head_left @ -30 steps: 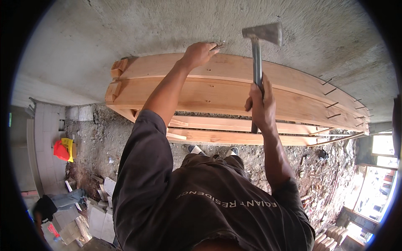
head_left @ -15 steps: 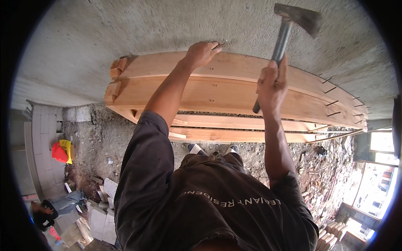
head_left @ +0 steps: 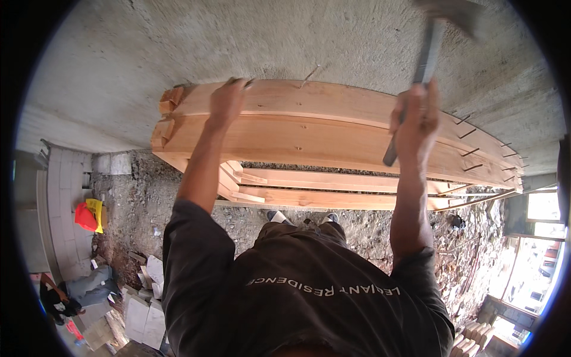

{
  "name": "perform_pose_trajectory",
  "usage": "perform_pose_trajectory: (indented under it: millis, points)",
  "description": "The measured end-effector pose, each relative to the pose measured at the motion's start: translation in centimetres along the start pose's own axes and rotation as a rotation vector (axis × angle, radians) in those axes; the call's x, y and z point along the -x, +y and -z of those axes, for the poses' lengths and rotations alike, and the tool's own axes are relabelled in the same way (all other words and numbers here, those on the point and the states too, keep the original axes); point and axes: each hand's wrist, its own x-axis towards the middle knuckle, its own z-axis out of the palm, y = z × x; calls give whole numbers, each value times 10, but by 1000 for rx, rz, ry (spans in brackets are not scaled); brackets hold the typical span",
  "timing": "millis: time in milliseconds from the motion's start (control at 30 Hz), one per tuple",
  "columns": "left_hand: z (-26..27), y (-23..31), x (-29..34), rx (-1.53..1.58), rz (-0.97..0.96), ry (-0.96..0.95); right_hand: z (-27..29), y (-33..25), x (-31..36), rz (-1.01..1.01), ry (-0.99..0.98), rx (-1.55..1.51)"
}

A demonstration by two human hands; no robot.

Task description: The person hammers nails into a curved wooden frame using a hammer. They then lift the assembled frame and position it upright against a wall in a construction area.

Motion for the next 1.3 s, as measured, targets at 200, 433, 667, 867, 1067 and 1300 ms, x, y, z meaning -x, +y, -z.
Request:
perform_pose_trajectory:
  millis: [200, 433, 667, 867, 1067, 1300]
  points:
    - [12, -50, 48, -242, 160, -41, -19, 91, 22, 155, -116, 502]
    - [11, -47, 61, -215, 108, 128, -2, 47, 24, -441, -159, 109]
    - [7, -48, 62, -232, 96, 129, -21, 50, 3, -152, 74, -8]
    - [6, -51, 61, -255, 143, 72, -6, 55, 23, -457, -281, 281]
    - [5, -55, 61, -235, 100, 96, -8, 6, -14, -8, 256, -125]
    - [8, -45, 57, -258, 164, 86, -2, 68, 24, -410, -359, 435]
